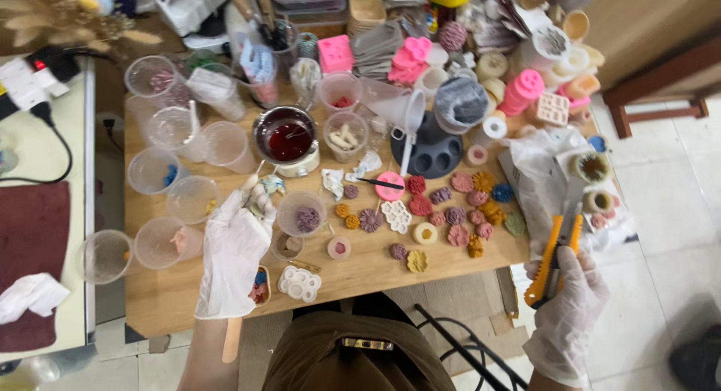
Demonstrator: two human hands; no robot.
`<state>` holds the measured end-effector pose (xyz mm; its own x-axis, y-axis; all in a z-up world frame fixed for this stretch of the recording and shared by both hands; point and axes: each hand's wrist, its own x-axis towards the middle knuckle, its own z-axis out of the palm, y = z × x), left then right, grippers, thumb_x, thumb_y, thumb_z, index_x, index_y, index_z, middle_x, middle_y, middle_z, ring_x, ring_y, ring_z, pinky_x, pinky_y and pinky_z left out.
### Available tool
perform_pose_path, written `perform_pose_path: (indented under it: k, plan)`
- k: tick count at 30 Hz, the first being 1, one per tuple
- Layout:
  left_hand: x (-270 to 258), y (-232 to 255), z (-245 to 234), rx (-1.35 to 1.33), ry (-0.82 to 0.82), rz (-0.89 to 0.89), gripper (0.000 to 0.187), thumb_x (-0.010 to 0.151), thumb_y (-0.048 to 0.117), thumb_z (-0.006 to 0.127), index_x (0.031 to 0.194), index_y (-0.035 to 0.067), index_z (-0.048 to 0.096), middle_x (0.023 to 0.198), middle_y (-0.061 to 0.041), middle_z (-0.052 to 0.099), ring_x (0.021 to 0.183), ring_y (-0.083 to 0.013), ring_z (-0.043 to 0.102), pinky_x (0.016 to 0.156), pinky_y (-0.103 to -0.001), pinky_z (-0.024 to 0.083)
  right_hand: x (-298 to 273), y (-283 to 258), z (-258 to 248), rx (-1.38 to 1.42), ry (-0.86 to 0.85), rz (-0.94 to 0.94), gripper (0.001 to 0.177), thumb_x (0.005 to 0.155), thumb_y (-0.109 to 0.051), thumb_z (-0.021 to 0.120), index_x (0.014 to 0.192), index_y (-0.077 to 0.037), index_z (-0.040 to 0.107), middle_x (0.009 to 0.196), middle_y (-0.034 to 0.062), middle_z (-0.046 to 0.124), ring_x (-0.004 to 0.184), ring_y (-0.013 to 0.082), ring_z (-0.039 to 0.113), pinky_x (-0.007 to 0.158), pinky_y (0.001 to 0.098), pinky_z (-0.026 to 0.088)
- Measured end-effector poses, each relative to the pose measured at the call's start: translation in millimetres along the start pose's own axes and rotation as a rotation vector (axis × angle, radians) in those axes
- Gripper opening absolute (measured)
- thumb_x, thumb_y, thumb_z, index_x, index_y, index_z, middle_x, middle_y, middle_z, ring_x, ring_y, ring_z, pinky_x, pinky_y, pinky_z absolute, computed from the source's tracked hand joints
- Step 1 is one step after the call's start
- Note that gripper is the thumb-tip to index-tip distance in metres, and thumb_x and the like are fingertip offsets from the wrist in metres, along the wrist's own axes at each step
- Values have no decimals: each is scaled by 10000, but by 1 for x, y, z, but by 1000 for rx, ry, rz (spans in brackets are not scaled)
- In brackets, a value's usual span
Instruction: The person uses a utility knife to trim wax from a silicone mold, places small decorative wax pieces into a container using a spoon, and then pours red liquid wax from a small pot into molds.
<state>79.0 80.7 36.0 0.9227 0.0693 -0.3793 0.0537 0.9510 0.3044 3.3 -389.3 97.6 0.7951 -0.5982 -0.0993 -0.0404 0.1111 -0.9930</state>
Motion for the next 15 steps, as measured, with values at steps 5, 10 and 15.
perform_pose_path:
  k: [5,10,15]
  plan:
    - [13,-23,24,19,-73,-100,309,1068,69,521,1320,-83,617,1213,-166,700,1090,-231,671,1028,-359,516,-9,7,-31,46,101,-8,228,1109,-159,618,1269,2,641,1031,163,737,697,165,665,647,269,533]
    - [10,-34,46,35,-31,-136,360,1036,74,500,1350,-83,582,1305,-188,666,1206,-256,643,1110,-372,478,-10,6,-32,63,109,29,223,1101,-162,614,1261,-9,647,1031,168,738,699,164,669,648,270,540]
    - [2,-37,53,29,-2,-137,403,972,64,472,1335,-77,580,1366,-212,642,1285,-295,602,1138,-384,440,-7,6,-23,32,89,9,215,1127,-158,606,1255,12,641,1027,166,731,724,171,668,671,274,541]
